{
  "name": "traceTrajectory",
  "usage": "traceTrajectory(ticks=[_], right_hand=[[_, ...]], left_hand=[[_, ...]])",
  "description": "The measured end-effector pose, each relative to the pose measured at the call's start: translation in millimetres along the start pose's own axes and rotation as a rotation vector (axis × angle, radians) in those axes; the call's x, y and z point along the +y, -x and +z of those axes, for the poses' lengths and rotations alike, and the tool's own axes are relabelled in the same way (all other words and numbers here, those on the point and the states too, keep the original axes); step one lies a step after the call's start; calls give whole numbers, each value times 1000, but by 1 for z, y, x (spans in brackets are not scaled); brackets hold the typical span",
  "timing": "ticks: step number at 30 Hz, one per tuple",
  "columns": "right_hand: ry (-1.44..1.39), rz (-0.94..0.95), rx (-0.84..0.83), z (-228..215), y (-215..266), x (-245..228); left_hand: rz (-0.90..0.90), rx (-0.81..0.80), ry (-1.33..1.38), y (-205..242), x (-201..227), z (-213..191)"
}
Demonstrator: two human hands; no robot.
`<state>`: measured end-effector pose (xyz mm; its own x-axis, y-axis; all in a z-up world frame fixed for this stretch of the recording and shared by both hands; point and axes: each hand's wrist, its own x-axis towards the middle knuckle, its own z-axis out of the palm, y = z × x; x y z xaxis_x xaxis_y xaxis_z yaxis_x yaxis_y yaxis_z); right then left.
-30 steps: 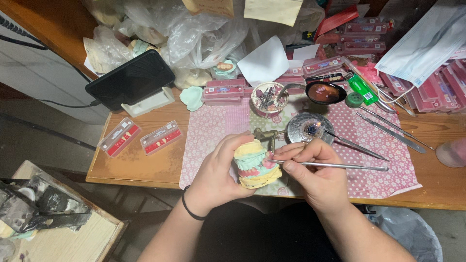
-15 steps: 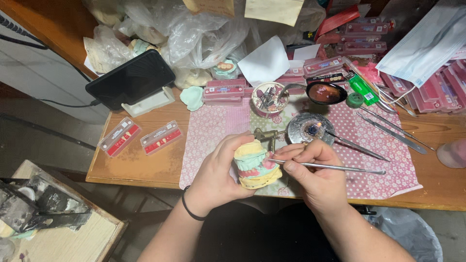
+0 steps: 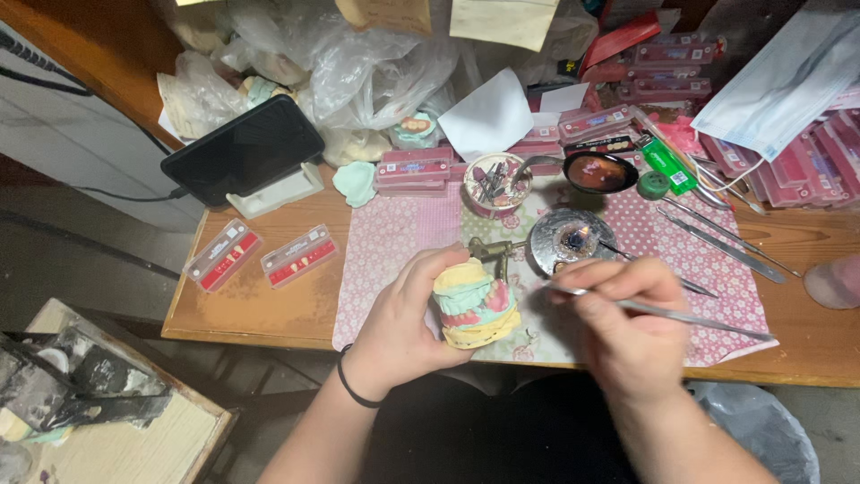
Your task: The person holds a dental mold in a metal clamp and uses a small metal tool to scrape and smooth the pink and yellow material on the mold. They repeatedly dip the tool into a small container of liquid and continue working on the surface of the dental mold.
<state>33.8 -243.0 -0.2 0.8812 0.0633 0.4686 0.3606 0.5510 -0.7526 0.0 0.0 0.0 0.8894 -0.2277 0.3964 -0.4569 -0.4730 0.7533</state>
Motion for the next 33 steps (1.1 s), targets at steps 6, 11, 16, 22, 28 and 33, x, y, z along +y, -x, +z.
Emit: traceTrajectory(ticks=[6,11,16,22,28,33], right_hand=[[563,22,109,-30,-56,-57],[784,105,-45,-41,-108,-74],[1013,216,-174,-35,-134,-79],[1344,291,-331,-29,-145,-77],[1257,292,-303,-29,-139,-82],[950,-48,-108,-50,-115,-79]], left_hand=[[29,-14,-20,-1,5,-1],[62,-35,-58,-2,7,0],[59,-22,-84,-2,6,3],[51,44,-156,1,3,6],[83,110,-223,2,-1,9],[104,131,-251,-1,5,9]])
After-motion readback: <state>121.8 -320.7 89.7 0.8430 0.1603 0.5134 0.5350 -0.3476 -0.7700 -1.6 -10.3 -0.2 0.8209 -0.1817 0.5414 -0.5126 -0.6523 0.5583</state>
